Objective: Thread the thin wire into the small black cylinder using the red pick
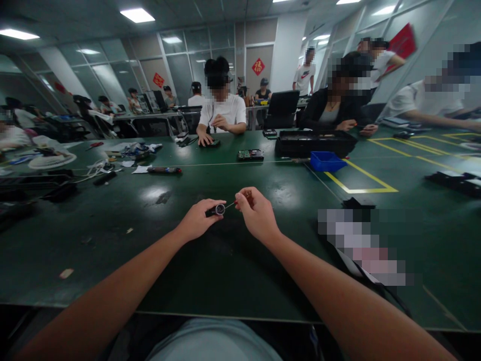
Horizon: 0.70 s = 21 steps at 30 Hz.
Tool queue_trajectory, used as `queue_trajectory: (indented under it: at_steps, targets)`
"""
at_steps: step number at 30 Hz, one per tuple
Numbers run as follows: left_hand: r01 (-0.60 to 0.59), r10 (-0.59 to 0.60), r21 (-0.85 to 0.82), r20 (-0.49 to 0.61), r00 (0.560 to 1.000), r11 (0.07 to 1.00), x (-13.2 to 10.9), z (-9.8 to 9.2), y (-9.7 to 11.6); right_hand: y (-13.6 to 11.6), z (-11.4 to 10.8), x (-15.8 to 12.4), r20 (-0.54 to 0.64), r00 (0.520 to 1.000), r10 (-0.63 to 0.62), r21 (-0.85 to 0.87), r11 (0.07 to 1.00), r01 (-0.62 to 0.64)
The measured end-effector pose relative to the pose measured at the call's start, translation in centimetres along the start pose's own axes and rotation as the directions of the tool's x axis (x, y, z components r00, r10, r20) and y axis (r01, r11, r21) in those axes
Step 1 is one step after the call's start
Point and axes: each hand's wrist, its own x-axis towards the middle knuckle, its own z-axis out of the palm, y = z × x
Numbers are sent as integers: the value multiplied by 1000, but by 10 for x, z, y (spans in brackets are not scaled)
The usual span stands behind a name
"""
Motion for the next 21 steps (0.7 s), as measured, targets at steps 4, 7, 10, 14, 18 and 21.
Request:
queue_trajectory:
  at_steps: [4,7,10,14,18,21]
  targets:
    - [6,-6,-10,-22,1000,1000,1,0,0,1,0,-1,-62,997,-55,-74,996,51]
    - [6,-6,-15,-28,1000,1000,1,0,0,3,1,-1,-53,997,-59,-47,997,57]
    - [7,-8,-14,-23,1000,1000,1,0,1,4,2,-2,-51,997,-58,-38,998,56]
    - [17,-17,-15,-18,1000,1000,1,0,1,2,2,-3,-64,993,-103,-120,988,94]
    - [22,-22,-5,-8,1000,1000,0,0,1,0,1,-4,-38,993,-111,-132,986,105]
    - [35,-35,2,-1,999,999,0,0,1,0,0,-3,-39,995,-93,-139,986,87]
